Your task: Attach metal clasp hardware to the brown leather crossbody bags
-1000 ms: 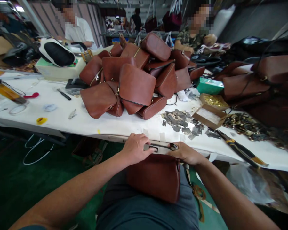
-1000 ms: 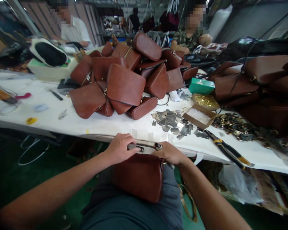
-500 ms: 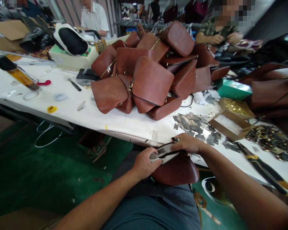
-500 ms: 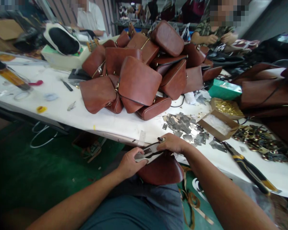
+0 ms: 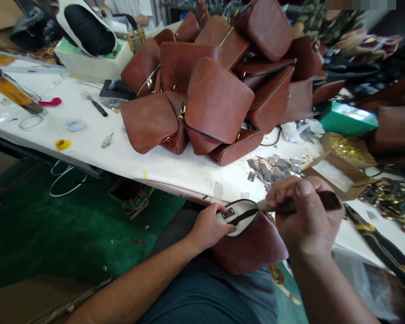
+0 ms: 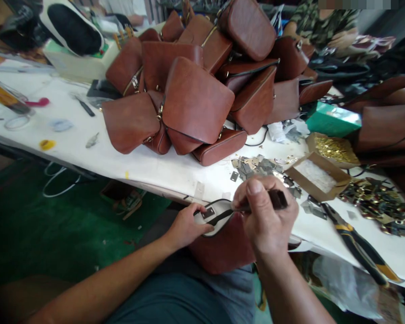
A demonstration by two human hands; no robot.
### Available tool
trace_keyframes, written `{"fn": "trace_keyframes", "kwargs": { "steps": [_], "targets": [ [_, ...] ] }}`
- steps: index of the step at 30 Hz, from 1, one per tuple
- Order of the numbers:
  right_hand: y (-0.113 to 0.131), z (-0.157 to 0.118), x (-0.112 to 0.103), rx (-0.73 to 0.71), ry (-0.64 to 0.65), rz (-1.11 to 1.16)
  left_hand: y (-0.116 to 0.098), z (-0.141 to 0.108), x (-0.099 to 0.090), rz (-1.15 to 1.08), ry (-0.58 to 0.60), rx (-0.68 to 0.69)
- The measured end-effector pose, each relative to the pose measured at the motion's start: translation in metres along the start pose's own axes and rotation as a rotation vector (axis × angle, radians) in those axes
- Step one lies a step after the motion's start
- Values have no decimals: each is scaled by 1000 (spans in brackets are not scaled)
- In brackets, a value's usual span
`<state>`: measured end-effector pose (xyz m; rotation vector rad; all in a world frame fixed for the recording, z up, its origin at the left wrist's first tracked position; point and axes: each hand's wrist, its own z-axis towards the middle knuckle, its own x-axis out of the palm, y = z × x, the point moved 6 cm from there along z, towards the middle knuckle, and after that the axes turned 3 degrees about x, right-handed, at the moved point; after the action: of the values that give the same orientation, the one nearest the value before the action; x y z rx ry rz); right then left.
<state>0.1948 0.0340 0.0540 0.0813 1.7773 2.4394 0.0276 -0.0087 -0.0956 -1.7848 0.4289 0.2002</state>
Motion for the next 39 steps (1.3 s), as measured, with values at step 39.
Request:
{"fn": "trace_keyframes", "kwargs": {
  "steps": [39],
  "targets": [
    [-58,-43,15,-159,6,119,-8,1,11,-27,7,-35]
  ]
}}
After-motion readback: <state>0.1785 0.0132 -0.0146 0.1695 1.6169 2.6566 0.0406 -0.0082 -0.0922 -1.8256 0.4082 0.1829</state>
